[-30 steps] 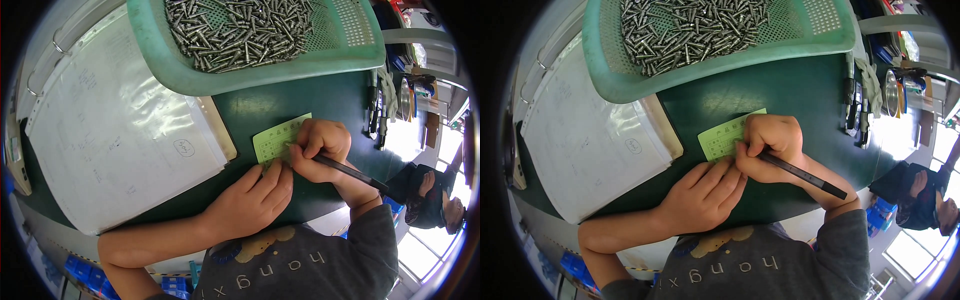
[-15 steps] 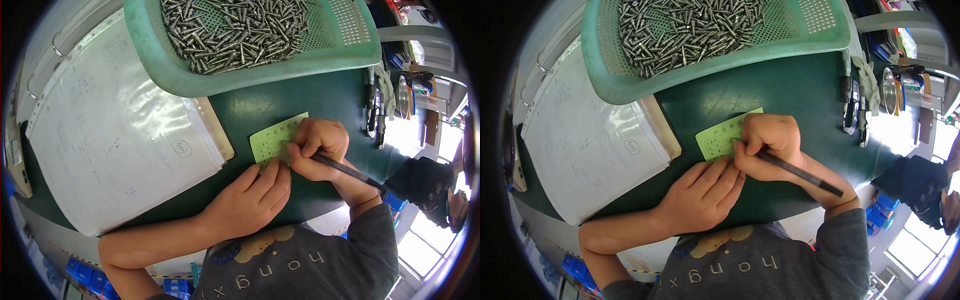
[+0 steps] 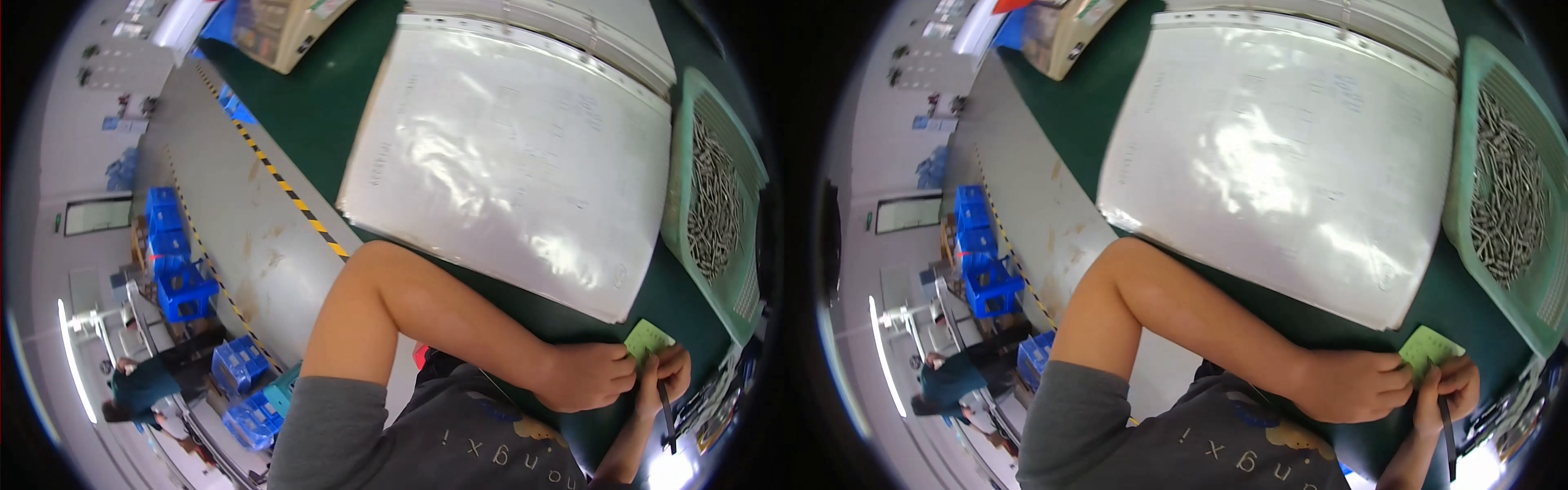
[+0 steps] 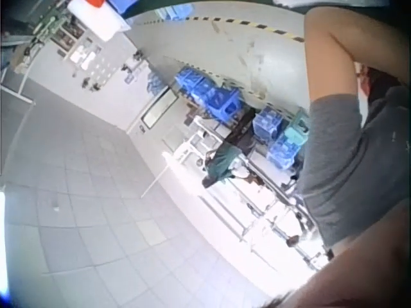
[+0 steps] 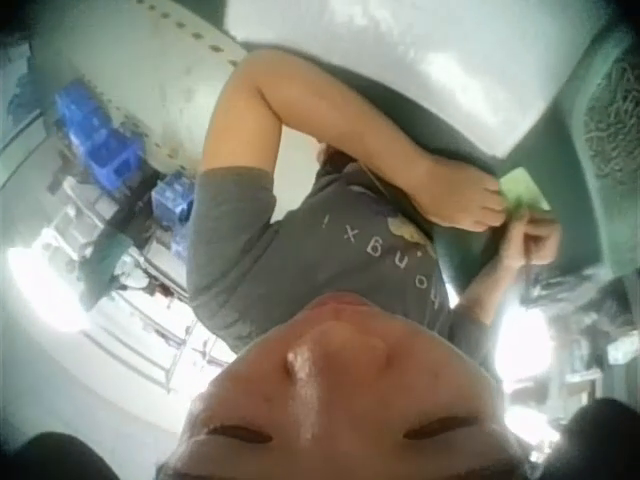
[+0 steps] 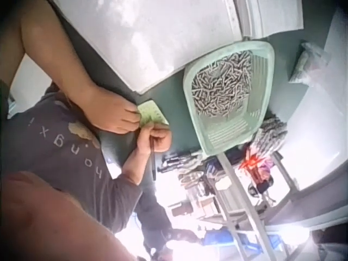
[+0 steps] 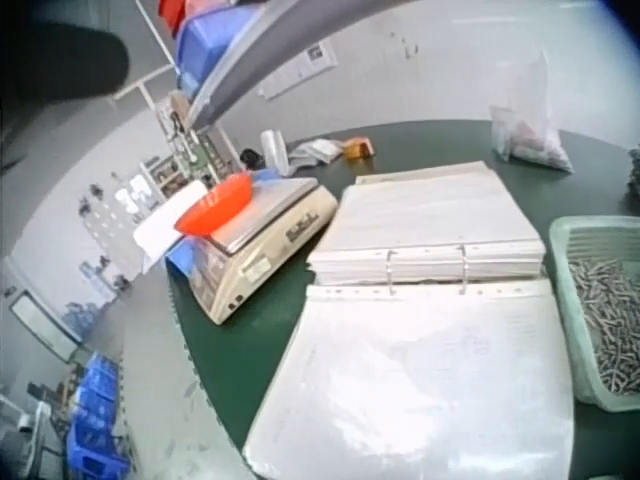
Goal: Measuring the length and diameter of small metal components using digital calipers and a micrometer, then documenting the results.
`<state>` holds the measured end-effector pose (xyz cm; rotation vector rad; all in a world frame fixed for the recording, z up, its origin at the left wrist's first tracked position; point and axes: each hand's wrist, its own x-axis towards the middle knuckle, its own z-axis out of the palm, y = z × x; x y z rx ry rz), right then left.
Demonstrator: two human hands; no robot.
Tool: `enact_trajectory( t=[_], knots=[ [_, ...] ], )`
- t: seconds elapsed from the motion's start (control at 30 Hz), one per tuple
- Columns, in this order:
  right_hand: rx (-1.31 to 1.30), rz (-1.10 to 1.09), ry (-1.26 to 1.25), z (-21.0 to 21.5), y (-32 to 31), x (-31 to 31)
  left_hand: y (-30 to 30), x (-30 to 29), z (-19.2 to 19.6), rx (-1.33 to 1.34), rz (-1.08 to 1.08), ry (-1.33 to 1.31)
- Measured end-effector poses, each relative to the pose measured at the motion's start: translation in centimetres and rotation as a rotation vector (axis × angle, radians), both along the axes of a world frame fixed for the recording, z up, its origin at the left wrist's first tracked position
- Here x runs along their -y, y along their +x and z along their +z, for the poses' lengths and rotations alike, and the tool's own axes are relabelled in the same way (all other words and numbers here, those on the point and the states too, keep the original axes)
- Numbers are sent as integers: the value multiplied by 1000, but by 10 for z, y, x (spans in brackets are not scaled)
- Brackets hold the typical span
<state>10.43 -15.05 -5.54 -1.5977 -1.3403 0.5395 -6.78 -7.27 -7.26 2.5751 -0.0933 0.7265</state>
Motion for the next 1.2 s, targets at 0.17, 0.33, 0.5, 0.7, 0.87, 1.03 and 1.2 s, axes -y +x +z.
enact_trajectory(
  t=[0.17,0.33,0.5,0.7,0.87,1.03,1.2],
  knots=[
    [7,52,-15,-3,12,-3,8,2,1,27,24,33],
    [-31,29,-16,-3,16,-3,14,1,1,10,5,45],
    [-39,31,-18,-2,18,-3,17,4,-1,22,18,42],
    [-54,19,-12,-9,15,-4,13,2,-4,3,11,51],
    [-15,-13,0,-9,16,0,13,1,-6,24,3,34],
    [10,7,6,-6,16,2,8,0,0,24,18,27],
    [58,-39,-46,-1,16,3,8,-1,1,3,5,47]
  ],
)
